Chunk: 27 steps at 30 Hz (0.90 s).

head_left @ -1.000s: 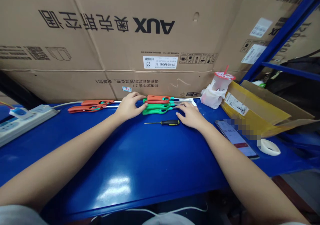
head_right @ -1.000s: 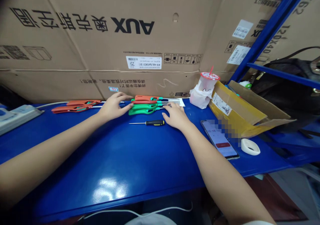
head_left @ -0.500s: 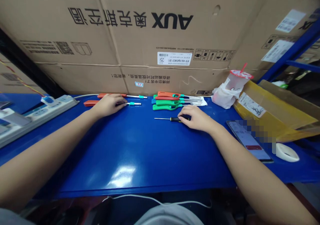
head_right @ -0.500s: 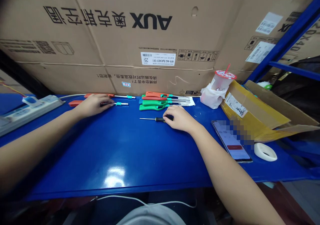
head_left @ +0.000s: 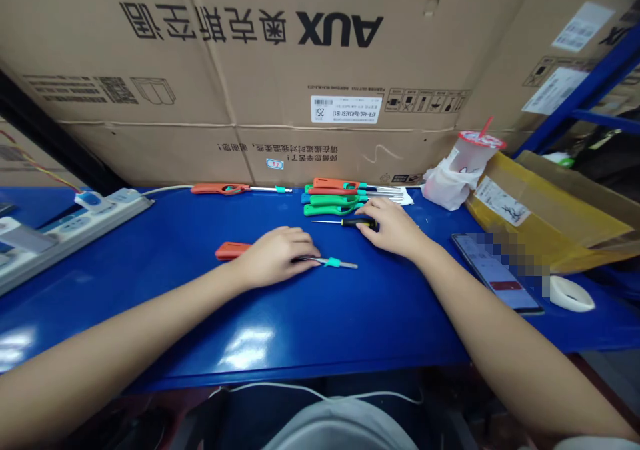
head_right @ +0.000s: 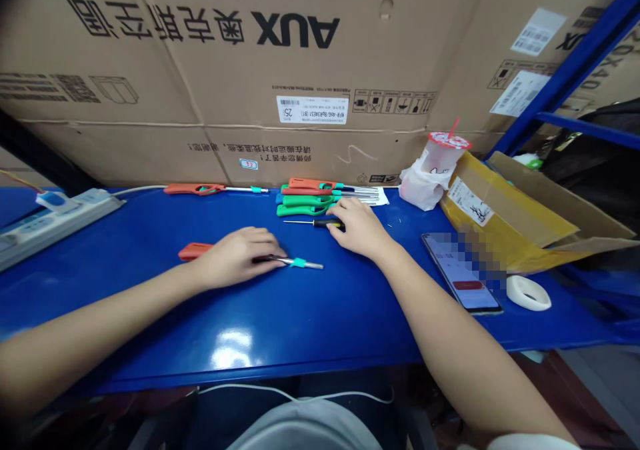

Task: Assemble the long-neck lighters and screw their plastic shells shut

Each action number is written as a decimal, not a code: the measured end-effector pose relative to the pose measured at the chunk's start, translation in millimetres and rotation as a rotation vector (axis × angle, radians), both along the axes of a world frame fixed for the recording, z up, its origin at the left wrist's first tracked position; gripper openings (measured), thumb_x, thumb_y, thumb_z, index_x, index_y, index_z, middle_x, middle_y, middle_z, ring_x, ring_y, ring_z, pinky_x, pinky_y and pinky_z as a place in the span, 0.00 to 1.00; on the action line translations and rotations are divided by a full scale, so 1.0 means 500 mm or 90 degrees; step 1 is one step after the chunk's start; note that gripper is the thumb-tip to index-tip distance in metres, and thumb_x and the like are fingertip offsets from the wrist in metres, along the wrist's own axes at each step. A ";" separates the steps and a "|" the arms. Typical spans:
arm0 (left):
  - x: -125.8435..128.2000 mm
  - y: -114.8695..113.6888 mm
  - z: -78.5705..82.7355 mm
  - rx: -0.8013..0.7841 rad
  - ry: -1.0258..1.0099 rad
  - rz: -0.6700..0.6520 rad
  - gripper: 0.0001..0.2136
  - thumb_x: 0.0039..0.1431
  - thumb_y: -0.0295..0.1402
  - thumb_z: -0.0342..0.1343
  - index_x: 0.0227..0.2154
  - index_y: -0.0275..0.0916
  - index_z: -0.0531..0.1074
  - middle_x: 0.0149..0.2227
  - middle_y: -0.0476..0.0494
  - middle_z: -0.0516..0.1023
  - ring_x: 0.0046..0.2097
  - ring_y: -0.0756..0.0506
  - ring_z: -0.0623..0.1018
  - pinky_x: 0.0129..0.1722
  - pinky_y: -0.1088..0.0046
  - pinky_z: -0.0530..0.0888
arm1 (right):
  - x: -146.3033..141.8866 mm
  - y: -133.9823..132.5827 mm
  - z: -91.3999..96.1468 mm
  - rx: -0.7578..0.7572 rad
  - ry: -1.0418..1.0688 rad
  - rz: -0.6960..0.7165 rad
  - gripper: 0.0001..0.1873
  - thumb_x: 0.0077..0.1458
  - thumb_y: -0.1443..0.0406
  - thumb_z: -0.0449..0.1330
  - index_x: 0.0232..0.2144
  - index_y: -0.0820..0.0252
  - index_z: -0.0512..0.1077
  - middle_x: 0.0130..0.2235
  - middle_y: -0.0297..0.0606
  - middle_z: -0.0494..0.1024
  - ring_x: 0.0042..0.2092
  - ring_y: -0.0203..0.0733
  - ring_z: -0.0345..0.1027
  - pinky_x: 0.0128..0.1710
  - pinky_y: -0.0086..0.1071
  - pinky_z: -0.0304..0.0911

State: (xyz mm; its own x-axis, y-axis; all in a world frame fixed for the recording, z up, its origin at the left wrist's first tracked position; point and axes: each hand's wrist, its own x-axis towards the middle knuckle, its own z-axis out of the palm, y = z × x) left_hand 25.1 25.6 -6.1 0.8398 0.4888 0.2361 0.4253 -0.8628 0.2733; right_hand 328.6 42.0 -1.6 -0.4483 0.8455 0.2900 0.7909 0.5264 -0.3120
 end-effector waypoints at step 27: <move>-0.074 -0.020 0.019 -0.265 -0.035 0.018 0.15 0.66 0.44 0.63 0.49 0.41 0.80 0.46 0.41 0.80 0.44 0.45 0.80 0.46 0.70 0.76 | -0.051 -0.092 0.062 -0.377 -0.097 0.230 0.10 0.61 0.57 0.66 0.37 0.58 0.77 0.37 0.34 0.77 0.38 0.38 0.68 0.37 0.31 0.59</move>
